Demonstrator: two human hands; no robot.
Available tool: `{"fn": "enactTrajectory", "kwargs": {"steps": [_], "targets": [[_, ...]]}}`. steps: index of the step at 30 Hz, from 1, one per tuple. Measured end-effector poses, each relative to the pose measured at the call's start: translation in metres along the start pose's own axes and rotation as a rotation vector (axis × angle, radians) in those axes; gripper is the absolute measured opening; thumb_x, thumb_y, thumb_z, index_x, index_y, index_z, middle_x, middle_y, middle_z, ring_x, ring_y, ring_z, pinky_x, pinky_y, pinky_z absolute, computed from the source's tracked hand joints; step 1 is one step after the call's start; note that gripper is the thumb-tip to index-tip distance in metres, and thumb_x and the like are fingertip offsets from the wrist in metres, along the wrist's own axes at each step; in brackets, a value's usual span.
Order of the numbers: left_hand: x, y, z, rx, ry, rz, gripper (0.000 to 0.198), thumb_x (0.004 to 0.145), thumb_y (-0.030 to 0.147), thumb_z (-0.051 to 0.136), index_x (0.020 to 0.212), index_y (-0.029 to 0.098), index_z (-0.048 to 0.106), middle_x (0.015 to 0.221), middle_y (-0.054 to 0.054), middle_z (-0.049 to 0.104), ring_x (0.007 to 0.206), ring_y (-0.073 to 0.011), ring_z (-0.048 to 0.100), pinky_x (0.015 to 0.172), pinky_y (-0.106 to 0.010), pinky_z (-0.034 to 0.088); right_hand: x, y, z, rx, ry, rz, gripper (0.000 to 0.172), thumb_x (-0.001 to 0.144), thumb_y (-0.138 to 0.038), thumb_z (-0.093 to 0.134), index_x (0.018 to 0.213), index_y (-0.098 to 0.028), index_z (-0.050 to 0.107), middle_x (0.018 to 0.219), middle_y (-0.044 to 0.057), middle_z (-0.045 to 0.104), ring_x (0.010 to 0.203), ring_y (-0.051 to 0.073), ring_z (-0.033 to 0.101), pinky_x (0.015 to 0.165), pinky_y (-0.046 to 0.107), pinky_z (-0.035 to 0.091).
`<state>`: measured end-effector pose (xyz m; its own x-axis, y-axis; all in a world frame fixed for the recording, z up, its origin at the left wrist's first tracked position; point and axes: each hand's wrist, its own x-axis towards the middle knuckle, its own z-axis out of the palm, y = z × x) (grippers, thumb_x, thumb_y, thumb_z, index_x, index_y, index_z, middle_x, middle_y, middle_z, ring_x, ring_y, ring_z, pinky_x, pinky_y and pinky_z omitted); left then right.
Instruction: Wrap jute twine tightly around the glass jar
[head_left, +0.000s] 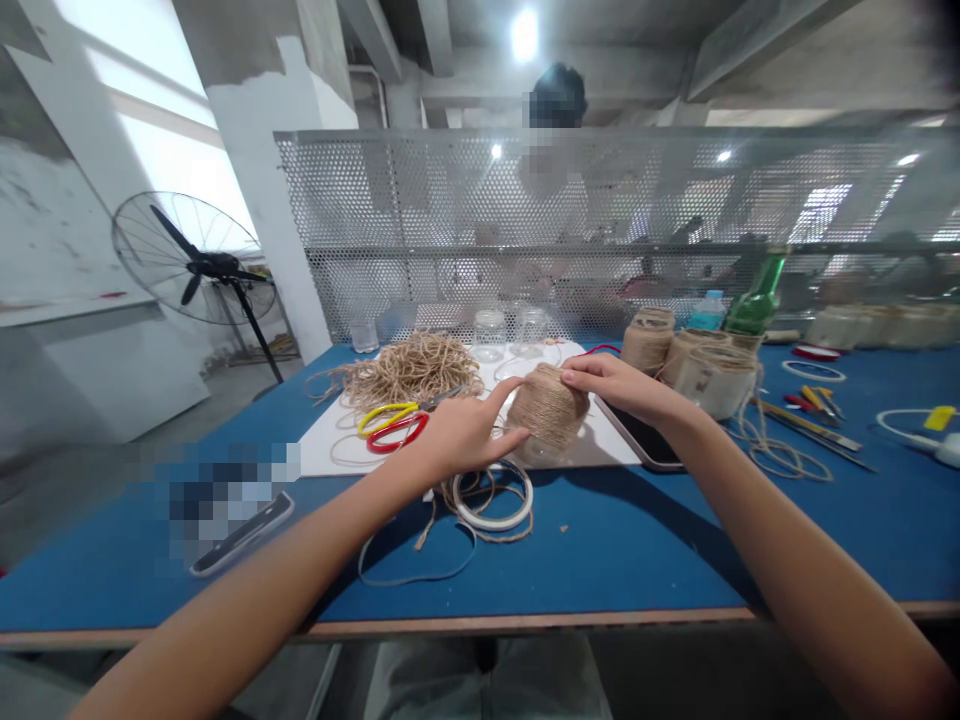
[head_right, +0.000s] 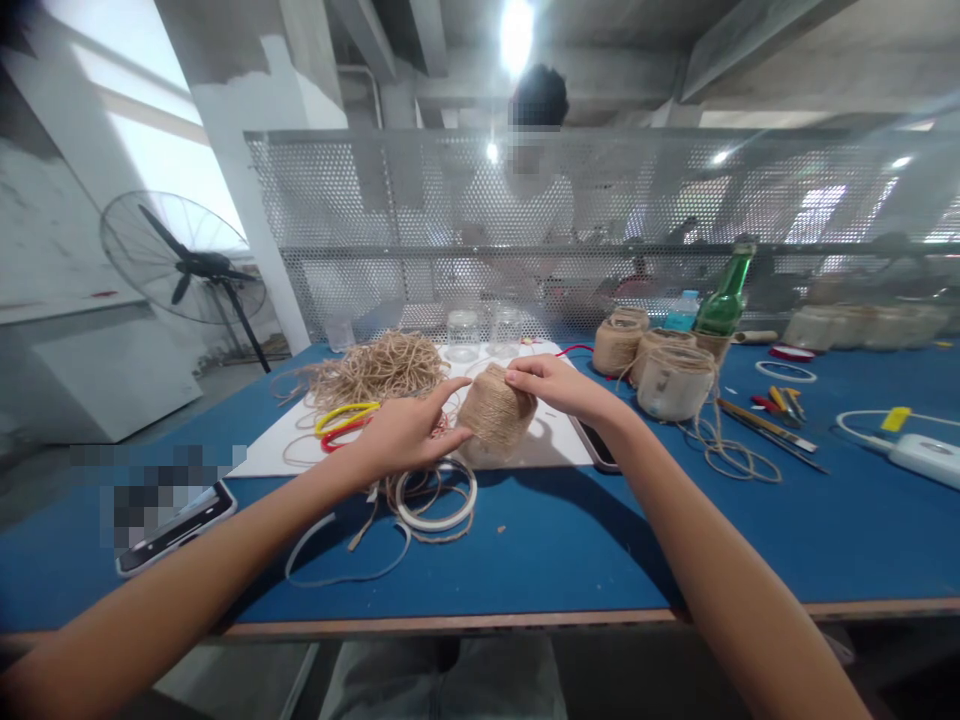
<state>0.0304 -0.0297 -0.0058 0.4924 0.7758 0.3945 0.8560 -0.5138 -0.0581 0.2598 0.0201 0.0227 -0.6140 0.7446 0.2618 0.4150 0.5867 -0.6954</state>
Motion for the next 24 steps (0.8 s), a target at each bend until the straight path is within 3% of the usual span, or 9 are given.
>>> {"fn": "enactTrajectory", "kwargs": {"steps": [6, 10, 12, 14, 17, 19, 21, 24], "targets": [[0.003, -0.004, 0.003, -0.219, -0.100, -0.026, 0.070, 0.080, 0.058, 0.040, 0.135, 0.019, 0.022, 0.072, -0.004, 0.062, 0.064, -0.0192, 0.058, 0.057, -0.026, 0.039, 0.000, -0.002, 0.000, -0.019, -0.018, -0.003, 0.037, 0.082, -0.049, 0.040, 0.068, -0.016, 0.049, 0.061, -0.002, 0.044, 0.058, 0.011, 0.042, 0.058, 0.026, 0.034], [0.004, -0.004, 0.005, -0.359, -0.137, -0.018, 0.065, 0.080, 0.052, 0.044, 0.134, 0.022, 0.027, 0.072, -0.001, 0.062, 0.063, -0.0172, 0.056, 0.055, -0.024, 0.037, -0.002, -0.013, 0.004, -0.329, 0.065, 0.019, 0.039, 0.083, -0.047, 0.036, 0.064, -0.017, 0.051, 0.066, 0.002, 0.054, 0.071, 0.017, 0.049, 0.076, 0.036, 0.034], [0.004, -0.005, 0.006, -0.395, -0.133, -0.025, 0.063, 0.079, 0.049, 0.045, 0.134, 0.021, 0.029, 0.069, 0.000, 0.059, 0.061, -0.0160, 0.055, 0.053, -0.023, 0.035, -0.005, -0.021, 0.007, -0.513, 0.193, 0.027, 0.040, 0.085, -0.045, 0.032, 0.066, -0.018, 0.054, 0.074, 0.003, 0.059, 0.086, 0.021, 0.050, 0.091, 0.048, 0.021], [0.005, -0.005, 0.008, -0.432, -0.135, -0.033, 0.063, 0.078, 0.047, 0.047, 0.133, 0.020, 0.030, 0.066, 0.001, 0.057, 0.059, -0.0151, 0.053, 0.051, -0.022, 0.034, -0.009, -0.028, 0.010, -0.614, 0.190, 0.016, 0.041, 0.085, -0.049, 0.032, 0.069, -0.020, 0.056, 0.077, 0.003, 0.061, 0.092, 0.024, 0.049, 0.094, 0.055, 0.008], [0.007, -0.008, 0.009, -0.488, -0.142, -0.055, 0.062, 0.078, 0.046, 0.047, 0.132, 0.020, 0.032, 0.063, 0.001, 0.055, 0.056, -0.0142, 0.052, 0.051, -0.022, 0.034, -0.015, -0.033, 0.012, -0.741, 0.137, -0.023, 0.043, 0.076, -0.060, 0.041, 0.081, -0.021, 0.058, 0.079, 0.006, 0.062, 0.094, 0.028, 0.049, 0.094, 0.058, 0.002], [0.008, -0.010, 0.010, -0.522, -0.145, -0.062, 0.062, 0.078, 0.046, 0.047, 0.132, 0.020, 0.033, 0.066, 0.001, 0.056, 0.058, -0.0140, 0.052, 0.053, -0.023, 0.035, -0.019, -0.033, 0.015, -0.824, 0.135, -0.054, 0.059, 0.067, -0.067, 0.046, 0.102, -0.020, 0.055, 0.093, 0.011, 0.061, 0.102, 0.033, 0.045, 0.095, 0.060, 0.001], [0.008, -0.012, 0.011, -0.544, -0.150, -0.059, 0.064, 0.077, 0.047, 0.049, 0.132, 0.020, 0.032, 0.070, -0.001, 0.059, 0.060, -0.0144, 0.052, 0.055, -0.023, 0.037, -0.022, -0.030, 0.019, -0.902, 0.145, -0.065, 0.085, 0.060, -0.072, 0.048, 0.124, -0.016, 0.041, 0.111, 0.017, 0.055, 0.110, 0.038, 0.039, 0.095, 0.061, 0.001], [0.009, -0.014, 0.013, -0.555, -0.141, -0.055, 0.064, 0.076, 0.047, 0.050, 0.132, 0.020, 0.033, 0.080, -0.003, 0.061, 0.065, -0.0151, 0.054, 0.058, -0.025, 0.039, -0.023, -0.024, 0.027, -0.975, 0.144, -0.061, 0.104, 0.055, -0.073, 0.048, 0.136, -0.012, 0.021, 0.125, 0.021, 0.044, 0.116, 0.040, 0.034, 0.096, 0.061, 0.000]]}}
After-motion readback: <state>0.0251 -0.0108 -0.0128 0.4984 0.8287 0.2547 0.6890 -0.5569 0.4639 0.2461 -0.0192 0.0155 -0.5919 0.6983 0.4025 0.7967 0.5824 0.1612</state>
